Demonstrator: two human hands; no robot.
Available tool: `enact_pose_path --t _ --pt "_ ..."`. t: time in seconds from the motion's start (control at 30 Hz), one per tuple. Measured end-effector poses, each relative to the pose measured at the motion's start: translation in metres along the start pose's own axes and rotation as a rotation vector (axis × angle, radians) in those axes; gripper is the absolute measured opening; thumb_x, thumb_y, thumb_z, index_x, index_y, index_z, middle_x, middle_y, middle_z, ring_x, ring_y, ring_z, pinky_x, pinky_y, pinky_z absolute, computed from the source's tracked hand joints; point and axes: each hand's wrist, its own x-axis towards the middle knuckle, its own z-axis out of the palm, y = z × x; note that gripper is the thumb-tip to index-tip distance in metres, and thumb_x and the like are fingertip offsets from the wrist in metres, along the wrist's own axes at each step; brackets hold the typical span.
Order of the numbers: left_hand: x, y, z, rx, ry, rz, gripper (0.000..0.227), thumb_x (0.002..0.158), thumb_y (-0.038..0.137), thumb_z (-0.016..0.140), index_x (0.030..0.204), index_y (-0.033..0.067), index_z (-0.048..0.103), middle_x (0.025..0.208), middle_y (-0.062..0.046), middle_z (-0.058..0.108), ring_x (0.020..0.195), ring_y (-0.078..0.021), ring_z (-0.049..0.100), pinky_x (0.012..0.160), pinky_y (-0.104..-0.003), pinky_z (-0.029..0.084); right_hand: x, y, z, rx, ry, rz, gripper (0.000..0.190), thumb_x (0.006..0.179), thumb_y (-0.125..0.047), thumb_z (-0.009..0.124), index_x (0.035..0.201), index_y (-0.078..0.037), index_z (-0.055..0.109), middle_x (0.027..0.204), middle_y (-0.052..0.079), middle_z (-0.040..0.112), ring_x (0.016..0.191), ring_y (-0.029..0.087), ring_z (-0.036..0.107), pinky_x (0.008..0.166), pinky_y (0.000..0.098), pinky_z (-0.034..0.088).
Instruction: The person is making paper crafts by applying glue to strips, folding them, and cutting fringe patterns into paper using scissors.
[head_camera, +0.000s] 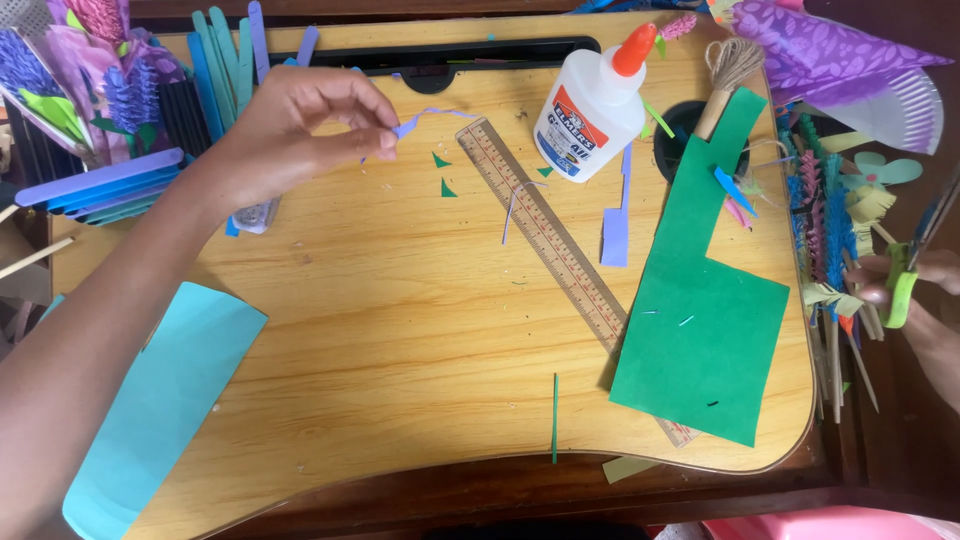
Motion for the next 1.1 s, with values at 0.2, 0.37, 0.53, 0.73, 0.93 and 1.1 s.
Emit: enact_pose_path --t 0.2,0.37,0.53,0.73,0.93,1.1 --pt "0.009 0.014 0.002 -0.07 0.08 0.048 0.008 0.094 0.009 0.065 0.097 0.004 0.061 0.079 -0.004 0.064 0.069 -0.0054 0.055 0.057 -0.018 0.043 0.005 -0.015 0.011 0.029 0.061 0.075 0.018 0.094 -0.008 0.064 0.111 -0.003 0.06 0.114 0.013 0.061 0.107 0.023 0.06 0.105 0.0341 0.047" --pt "0.008 0.003 0.003 -0.182 0.241 0.056 0.004 0.092 0.002 0.061 0.095 0.0032 0.059 0.075 -0.006 0.065 0.06 -0.0061 0.055 0.051 -0.016 0.042 0.02 -0.014 0.015 0.087 0.018 0.122 0.018 0.094 -0.01 0.062 0.111 -0.007 0.056 0.118 0.012 0.061 0.103 0.023 0.063 0.093 0.0331 0.052" --pt "0.001 -0.04 0.004 -0.11 0.307 -0.319 0.013 0.082 0.005 0.06 0.095 0.0044 0.059 0.069 -0.012 0.066 0.049 -0.0113 0.056 0.038 -0.023 0.043 0.032 -0.042 0.025 0.05 -0.037 0.061 0.007 0.096 -0.006 0.06 0.103 -0.005 0.058 0.113 0.012 0.062 0.108 0.024 0.062 0.099 0.038 0.054" --pt "-0.009 -0.019 0.003 0.081 0.251 -0.29 0.032 0.083 0.01 0.055 0.113 0.0001 0.053 0.07 -0.011 0.061 0.048 -0.0186 0.059 0.042 -0.031 0.054 0.029 -0.038 0.025 0.078 -0.139 0.003 0.015 0.09 -0.011 0.058 0.105 -0.007 0.058 0.112 0.013 0.064 0.112 0.025 0.061 0.114 0.0415 0.045" --pt "-0.007 -0.024 0.011 0.218 0.248 -0.24 0.031 0.082 0.006 0.064 0.113 0.0027 0.058 0.074 -0.006 0.065 0.066 -0.0149 0.061 0.055 -0.034 0.044 0.016 -0.044 0.024 0.088 -0.06 -0.005 0.01 0.091 -0.01 0.061 0.101 -0.011 0.057 0.108 0.009 0.064 0.109 0.022 0.063 0.112 0.0363 0.048" --pt "-0.012 -0.006 0.019 0.296 0.285 -0.281 0.032 0.079 0.009 0.064 0.11 0.0083 0.06 0.074 0.0 0.065 0.069 -0.0121 0.06 0.057 -0.035 0.042 0.013 -0.047 0.022 0.113 -0.046 0.053 0.01 0.094 -0.011 0.057 0.103 -0.008 0.054 0.11 0.012 0.063 0.11 0.024 0.062 0.104 0.0361 0.051"
